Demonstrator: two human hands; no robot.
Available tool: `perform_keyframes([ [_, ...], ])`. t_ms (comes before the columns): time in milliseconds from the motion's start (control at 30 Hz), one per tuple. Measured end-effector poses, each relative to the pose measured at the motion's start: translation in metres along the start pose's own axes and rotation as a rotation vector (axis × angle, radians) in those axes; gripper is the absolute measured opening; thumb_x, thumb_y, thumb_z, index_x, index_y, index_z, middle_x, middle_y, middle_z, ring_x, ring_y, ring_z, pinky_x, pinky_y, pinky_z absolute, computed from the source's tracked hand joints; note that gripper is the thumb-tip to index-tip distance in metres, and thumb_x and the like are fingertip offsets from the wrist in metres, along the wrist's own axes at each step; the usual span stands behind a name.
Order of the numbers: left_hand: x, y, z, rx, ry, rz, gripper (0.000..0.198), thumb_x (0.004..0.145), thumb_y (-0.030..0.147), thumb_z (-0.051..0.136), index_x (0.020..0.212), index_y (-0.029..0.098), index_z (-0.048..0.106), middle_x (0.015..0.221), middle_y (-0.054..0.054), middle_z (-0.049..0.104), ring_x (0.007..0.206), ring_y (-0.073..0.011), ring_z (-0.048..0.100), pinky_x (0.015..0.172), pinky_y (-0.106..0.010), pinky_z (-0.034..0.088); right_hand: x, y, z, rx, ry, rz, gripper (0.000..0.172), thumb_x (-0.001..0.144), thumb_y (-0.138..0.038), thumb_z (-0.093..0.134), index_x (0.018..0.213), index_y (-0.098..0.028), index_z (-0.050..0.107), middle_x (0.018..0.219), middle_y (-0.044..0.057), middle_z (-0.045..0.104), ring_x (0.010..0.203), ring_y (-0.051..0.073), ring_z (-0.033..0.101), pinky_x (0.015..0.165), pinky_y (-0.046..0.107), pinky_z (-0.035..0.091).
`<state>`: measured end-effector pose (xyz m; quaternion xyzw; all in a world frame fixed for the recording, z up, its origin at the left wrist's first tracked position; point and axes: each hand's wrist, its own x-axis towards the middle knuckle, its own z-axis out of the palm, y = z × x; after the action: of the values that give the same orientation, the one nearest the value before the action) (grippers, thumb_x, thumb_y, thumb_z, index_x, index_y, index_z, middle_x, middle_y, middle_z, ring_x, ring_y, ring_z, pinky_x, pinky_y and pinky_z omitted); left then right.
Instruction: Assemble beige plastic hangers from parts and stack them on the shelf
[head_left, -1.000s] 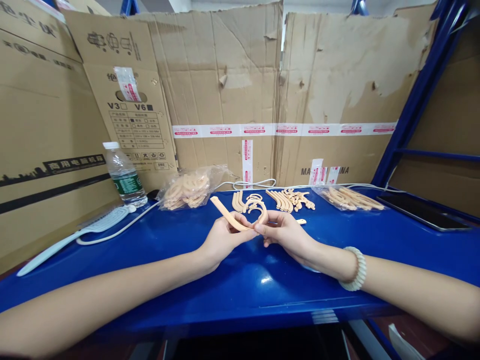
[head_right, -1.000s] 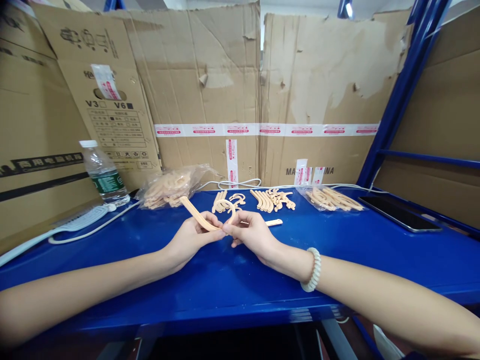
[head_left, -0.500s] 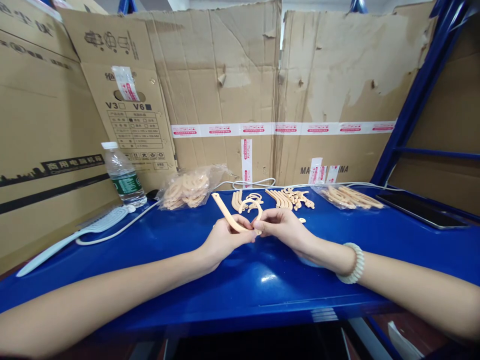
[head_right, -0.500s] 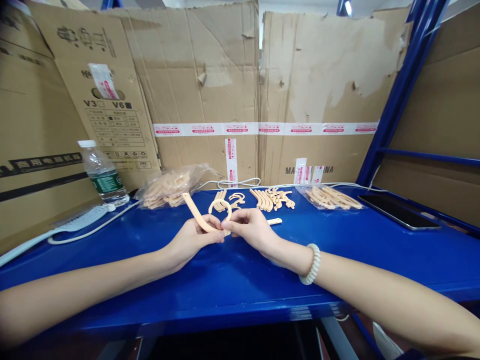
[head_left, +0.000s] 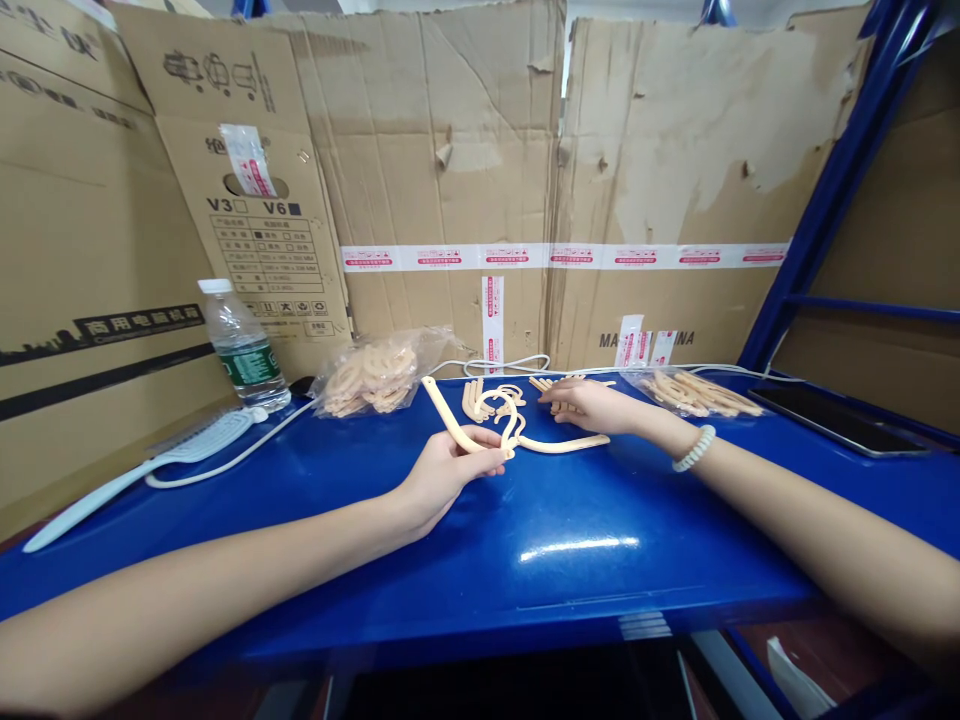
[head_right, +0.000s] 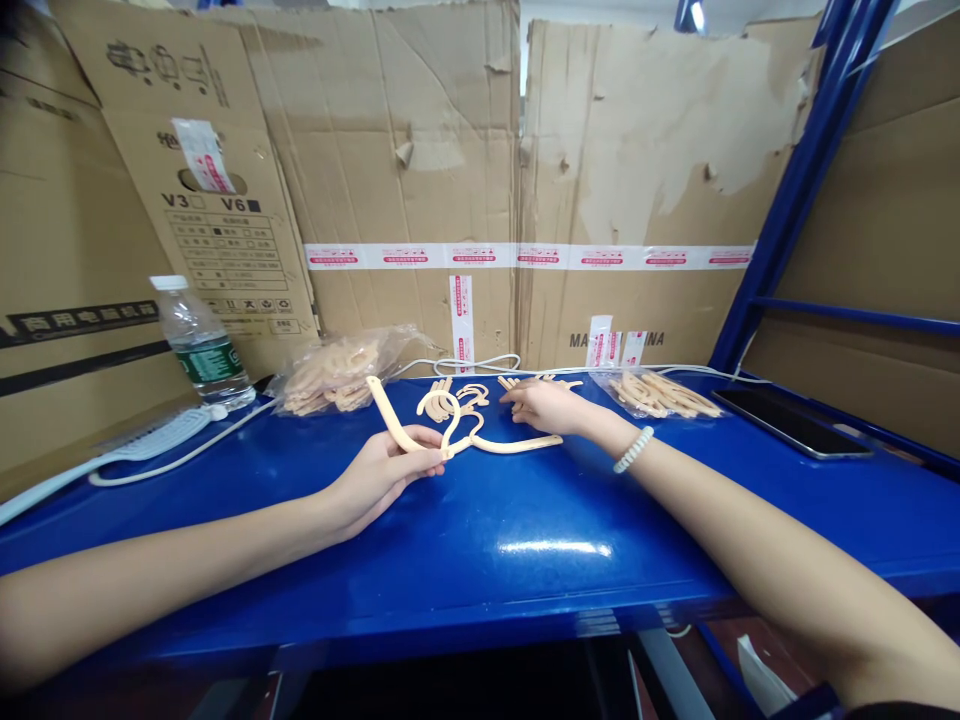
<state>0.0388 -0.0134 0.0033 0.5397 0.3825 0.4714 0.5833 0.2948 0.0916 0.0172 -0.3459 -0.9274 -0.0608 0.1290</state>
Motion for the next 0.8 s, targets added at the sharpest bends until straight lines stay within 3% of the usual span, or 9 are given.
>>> perform_keyframes([
  [267, 0.0, 0.002, 0.0, -0.024, -0.004, -0.013, 0.027, 0.058, 0.023, 0.082, 0.076, 0.011, 0.067, 0.069, -0.001, 0.064, 0.067, -0.0122, 0.06, 0.07, -0.026, 0.045, 0.005, 0.001, 0.008, 0.009, 0.022, -0.011, 0.028, 0.082, -0.003, 0.051, 0.099, -0.014, 0.071, 0.098, 0.011, 0.071, 0.093, 0.022, 0.064, 0.086, 0.034, 0.049],
  [533, -0.001, 0.001, 0.0, -0.043, -0.005, -0.019, 0.026, 0.058, 0.022, 0.082, 0.077, 0.011, 0.067, 0.07, -0.001, 0.064, 0.067, -0.0116, 0.06, 0.071, -0.025, 0.045, 0.006, 0.002, 0.009, 0.03, 0.094, -0.046, 0.021, 0.084, -0.007, 0.053, 0.085, -0.014, 0.073, 0.086, 0.01, 0.072, 0.085, 0.022, 0.064, 0.081, 0.034, 0.049],
  [700, 0.0, 0.001, -0.001, -0.084, -0.008, -0.025, 0.023, 0.06, 0.019, 0.081, 0.077, 0.012, 0.067, 0.07, -0.002, 0.065, 0.067, -0.0115, 0.061, 0.071, -0.025, 0.047, 0.003, -0.008, -0.004, 0.131, 0.324, 0.091, 0.02, 0.088, -0.015, 0.05, 0.091, -0.014, 0.07, 0.085, 0.01, 0.072, 0.082, 0.023, 0.066, 0.075, 0.036, 0.051],
  [800, 0.0, 0.0, -0.003, -0.107, -0.017, -0.032, 0.021, 0.063, 0.017, 0.08, 0.08, 0.011, 0.069, 0.072, -0.003, 0.067, 0.069, -0.0119, 0.062, 0.074, -0.026, 0.048, -0.001, -0.024, -0.017, 0.48, 0.537, 0.258, 0.018, 0.088, -0.024, 0.053, 0.093, -0.014, 0.067, 0.074, 0.007, 0.07, 0.063, 0.02, 0.066, 0.063, 0.034, 0.053],
])
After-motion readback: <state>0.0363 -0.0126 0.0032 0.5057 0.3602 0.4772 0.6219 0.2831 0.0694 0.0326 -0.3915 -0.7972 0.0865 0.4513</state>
